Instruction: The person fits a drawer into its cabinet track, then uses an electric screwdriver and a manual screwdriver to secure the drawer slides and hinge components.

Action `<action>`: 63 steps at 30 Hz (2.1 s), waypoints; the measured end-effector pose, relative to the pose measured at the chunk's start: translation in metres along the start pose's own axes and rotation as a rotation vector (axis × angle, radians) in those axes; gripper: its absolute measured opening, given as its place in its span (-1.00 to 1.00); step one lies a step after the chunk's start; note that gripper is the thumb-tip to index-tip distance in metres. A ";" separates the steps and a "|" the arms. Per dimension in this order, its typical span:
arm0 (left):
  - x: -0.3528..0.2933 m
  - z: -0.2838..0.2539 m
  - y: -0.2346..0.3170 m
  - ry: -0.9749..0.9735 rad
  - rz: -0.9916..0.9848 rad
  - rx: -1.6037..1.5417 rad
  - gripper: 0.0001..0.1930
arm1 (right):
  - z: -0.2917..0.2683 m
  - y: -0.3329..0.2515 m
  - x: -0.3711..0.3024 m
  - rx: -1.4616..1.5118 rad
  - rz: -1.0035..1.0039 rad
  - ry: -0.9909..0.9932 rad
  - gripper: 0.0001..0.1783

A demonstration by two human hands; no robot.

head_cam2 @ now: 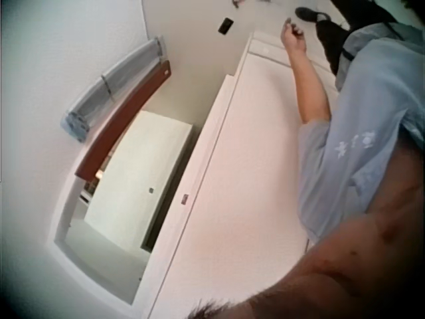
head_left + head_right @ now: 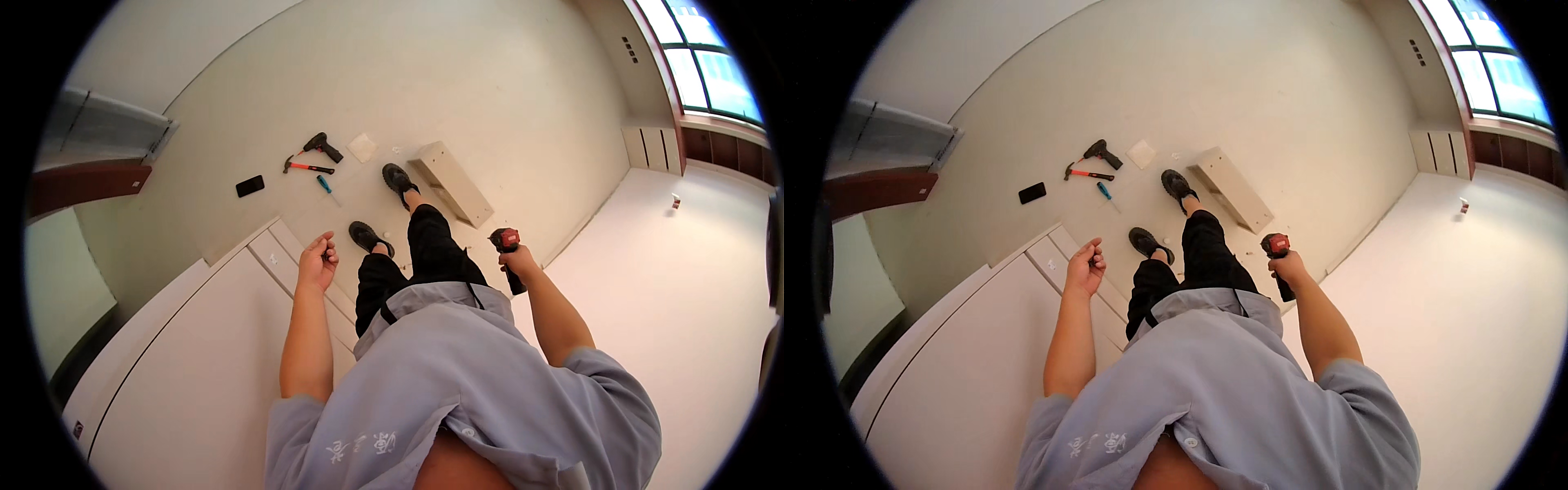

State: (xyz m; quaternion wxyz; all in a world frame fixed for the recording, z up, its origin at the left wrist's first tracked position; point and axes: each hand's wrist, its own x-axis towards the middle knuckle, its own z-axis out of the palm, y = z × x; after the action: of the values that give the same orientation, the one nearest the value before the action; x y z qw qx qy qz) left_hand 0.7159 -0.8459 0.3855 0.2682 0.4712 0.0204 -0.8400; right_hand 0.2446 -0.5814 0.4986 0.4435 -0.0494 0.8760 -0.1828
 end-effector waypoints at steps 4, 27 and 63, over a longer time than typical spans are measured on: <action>-0.009 0.008 -0.004 0.051 0.014 0.034 -0.75 | -0.011 0.004 0.006 -0.024 0.021 0.014 -0.70; 0.025 0.012 -0.004 0.003 -0.114 0.162 -0.75 | -0.065 0.053 -0.026 -0.166 0.131 0.205 -0.64; 0.072 0.410 -0.037 0.012 0.077 -0.205 -0.65 | -0.267 -0.283 0.311 -0.552 -0.186 -0.201 -0.59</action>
State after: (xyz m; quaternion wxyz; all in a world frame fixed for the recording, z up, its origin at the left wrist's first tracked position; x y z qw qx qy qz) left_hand 0.3490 -0.9631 0.5475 0.3471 0.4467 0.0899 -0.8197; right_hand -0.1763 -0.8473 0.5092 0.4790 -0.2660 0.8361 0.0281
